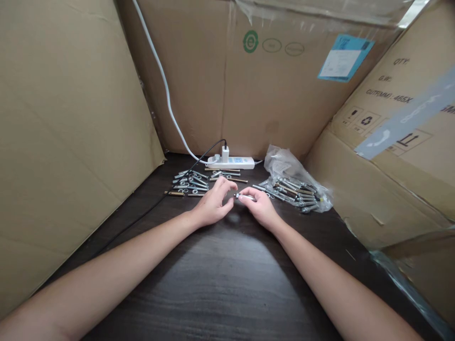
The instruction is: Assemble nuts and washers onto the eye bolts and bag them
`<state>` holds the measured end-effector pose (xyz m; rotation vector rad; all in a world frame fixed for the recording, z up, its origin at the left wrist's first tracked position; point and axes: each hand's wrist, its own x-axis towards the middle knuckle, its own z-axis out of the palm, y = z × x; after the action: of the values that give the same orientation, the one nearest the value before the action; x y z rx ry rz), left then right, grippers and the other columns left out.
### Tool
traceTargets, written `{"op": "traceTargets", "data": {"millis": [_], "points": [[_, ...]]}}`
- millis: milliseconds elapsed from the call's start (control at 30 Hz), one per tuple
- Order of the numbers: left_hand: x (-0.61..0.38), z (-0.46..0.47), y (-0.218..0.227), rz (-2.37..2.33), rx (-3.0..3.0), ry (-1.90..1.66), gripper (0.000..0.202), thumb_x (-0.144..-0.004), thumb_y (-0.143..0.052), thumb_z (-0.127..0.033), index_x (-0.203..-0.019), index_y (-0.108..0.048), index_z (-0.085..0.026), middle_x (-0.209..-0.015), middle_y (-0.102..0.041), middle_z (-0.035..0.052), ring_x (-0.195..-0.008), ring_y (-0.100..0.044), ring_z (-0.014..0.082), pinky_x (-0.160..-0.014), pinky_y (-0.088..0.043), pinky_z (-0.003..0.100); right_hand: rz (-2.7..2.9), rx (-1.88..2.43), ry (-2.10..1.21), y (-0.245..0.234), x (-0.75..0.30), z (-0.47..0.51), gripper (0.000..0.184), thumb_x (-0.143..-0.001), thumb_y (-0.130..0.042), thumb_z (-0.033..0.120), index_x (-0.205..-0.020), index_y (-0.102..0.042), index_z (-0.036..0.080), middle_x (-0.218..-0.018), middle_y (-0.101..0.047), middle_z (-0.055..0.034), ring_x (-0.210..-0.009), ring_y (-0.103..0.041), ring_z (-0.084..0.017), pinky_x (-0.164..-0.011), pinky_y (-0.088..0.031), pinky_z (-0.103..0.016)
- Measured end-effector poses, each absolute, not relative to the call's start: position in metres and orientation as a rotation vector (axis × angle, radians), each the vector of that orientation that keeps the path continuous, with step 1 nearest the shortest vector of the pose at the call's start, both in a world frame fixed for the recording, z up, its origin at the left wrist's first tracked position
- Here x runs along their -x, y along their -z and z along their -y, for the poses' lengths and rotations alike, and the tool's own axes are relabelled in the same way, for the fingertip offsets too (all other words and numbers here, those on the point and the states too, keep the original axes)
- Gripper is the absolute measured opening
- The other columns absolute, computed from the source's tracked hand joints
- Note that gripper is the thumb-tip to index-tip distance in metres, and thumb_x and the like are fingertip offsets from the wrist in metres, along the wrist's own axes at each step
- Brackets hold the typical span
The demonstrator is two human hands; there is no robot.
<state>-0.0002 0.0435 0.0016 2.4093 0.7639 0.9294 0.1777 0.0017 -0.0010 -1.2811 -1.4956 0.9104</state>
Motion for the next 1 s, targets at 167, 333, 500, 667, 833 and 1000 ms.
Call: {"op": "traceTargets", "data": {"millis": [167, 333, 500, 667, 833, 1000], "points": [[-0.0004, -0.0456, -0.0020, -0.805, -2.441, -0.892, 0.014, -0.090, -0.043, -0.027, -0.097, -0.052, -0.019, -0.093, -0.049, 0.0025, -0.078, -0.049, 0.0136, -0.074, -0.042, 0.028, 1.490, 1.272, -0.909, 0.0010, -0.1771, -0.0018, 0.022, -0.074, -0.060, 0.038, -0.075, -0.059, 0.017, -0.066, -0.055, 0.0024, -0.059, -0.046, -0.011, -0.060, -0.038, -0.025], [-0.0018, -0.0450, -0.0037, -0.774, -2.448, -0.863, 0.015, -0.091, -0.043, -0.029, -0.094, -0.053, -0.019, -0.088, -0.050, 0.0015, -0.077, -0.050, 0.0134, -0.071, -0.042, 0.027, 1.504, 1.271, -0.884, 0.0028, -0.1785, -0.0030, 0.022, -0.074, -0.060, 0.038, -0.075, -0.061, 0.017, -0.070, -0.058, 0.0006, -0.064, -0.049, -0.013, -0.063, -0.040, -0.025], [-0.0009, -0.0428, -0.0041, -0.734, -2.436, -0.899, 0.022, -0.085, -0.046, -0.018, -0.106, -0.050, -0.021, -0.096, -0.048, 0.0024, -0.078, -0.050, 0.0127, -0.070, -0.043, 0.026, 1.470, 1.286, -0.928, 0.0029, -0.1784, -0.0029, 0.023, -0.074, -0.059, 0.040, -0.075, -0.059, 0.017, -0.063, -0.052, 0.0030, -0.056, -0.044, -0.011, -0.057, -0.037, -0.025], [-0.0005, -0.0443, -0.0028, -0.779, -2.437, -0.900, 0.014, -0.089, -0.043, -0.024, -0.101, -0.050, -0.019, -0.093, -0.049, 0.0024, -0.077, -0.049, 0.0133, -0.071, -0.042, 0.027, 1.489, 1.283, -0.901, 0.0019, -0.1776, -0.0023, 0.023, -0.074, -0.060, 0.040, -0.073, -0.059, 0.017, -0.064, -0.053, 0.0024, -0.058, -0.045, -0.011, -0.059, -0.037, -0.025], [-0.0017, -0.0446, -0.0037, -0.776, -2.460, -0.863, 0.016, -0.092, -0.043, -0.031, -0.094, -0.052, -0.019, -0.090, -0.050, 0.0020, -0.076, -0.049, 0.0134, -0.070, -0.042, 0.027, 1.482, 1.277, -0.914, 0.0022, -0.1786, -0.0027, 0.023, -0.074, -0.060, 0.040, -0.073, -0.059, 0.017, -0.063, -0.052, 0.0031, -0.058, -0.044, -0.011, -0.059, -0.037, -0.025], [-0.0004, -0.0428, -0.0032, -0.730, -2.451, -0.886, 0.018, -0.086, -0.046, -0.019, -0.103, -0.049, -0.020, -0.092, -0.048, 0.0016, -0.073, -0.047, 0.0119, -0.067, -0.042, 0.025, 1.470, 1.291, -0.950, 0.0035, -0.1788, -0.0031, 0.024, -0.075, -0.059, 0.040, -0.076, -0.059, 0.017, -0.060, -0.048, 0.0042, -0.054, -0.039, -0.010, -0.054, -0.033, -0.024]]}}
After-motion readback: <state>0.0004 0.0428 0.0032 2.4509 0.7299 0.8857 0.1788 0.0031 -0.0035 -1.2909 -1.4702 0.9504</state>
